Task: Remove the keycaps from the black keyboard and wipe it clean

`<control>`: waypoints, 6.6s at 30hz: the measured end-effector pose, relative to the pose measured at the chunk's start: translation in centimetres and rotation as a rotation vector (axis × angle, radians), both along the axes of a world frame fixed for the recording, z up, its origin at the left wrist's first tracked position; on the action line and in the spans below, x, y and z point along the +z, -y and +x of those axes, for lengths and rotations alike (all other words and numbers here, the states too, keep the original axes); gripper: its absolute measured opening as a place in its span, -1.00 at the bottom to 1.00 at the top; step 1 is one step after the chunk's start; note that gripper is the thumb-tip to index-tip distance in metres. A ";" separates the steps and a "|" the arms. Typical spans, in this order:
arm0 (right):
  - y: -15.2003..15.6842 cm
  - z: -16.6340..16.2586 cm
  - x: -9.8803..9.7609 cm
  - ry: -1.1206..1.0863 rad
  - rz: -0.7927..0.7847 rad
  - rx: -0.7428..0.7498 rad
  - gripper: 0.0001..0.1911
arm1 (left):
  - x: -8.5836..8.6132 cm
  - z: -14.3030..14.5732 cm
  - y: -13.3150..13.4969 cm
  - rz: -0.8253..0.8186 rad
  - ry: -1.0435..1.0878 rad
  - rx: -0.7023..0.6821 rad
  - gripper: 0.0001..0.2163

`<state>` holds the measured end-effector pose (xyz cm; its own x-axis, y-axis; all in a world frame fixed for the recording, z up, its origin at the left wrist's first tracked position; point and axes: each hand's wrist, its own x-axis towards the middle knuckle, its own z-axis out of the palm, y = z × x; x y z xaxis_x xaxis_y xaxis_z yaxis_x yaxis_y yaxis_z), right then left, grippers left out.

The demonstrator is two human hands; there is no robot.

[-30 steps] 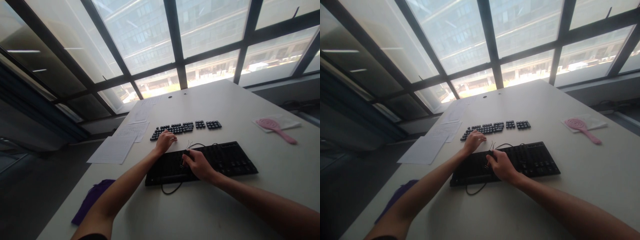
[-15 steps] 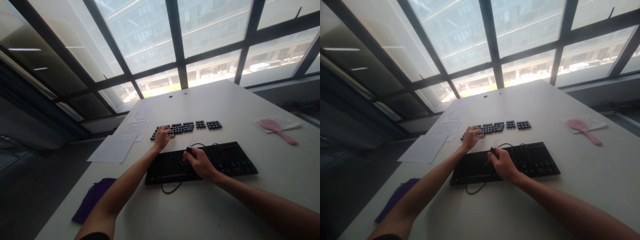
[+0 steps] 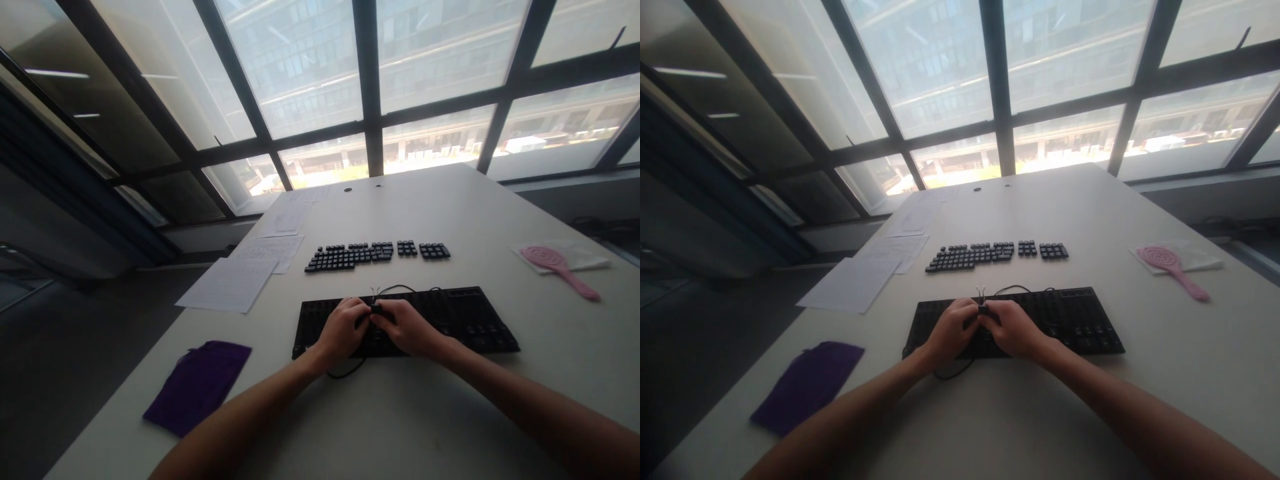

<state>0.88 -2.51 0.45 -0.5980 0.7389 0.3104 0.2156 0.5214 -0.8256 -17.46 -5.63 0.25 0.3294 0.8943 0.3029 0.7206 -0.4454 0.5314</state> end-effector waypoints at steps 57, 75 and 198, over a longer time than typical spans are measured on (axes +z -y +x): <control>1.2 0.2 -0.8 -0.193 -0.138 -0.194 -0.73 | 2.4 -2.1 -2.3 0.029 0.184 0.006 -0.92; 1.0 0.3 -1.0 -0.184 -0.174 -0.188 -0.72 | -0.5 -3.7 -12.5 0.151 -0.205 0.053 -0.96; -0.3 2.6 0.2 -0.079 -0.073 -0.095 -0.78 | 0.8 2.4 -0.4 -0.036 0.051 -0.075 -0.87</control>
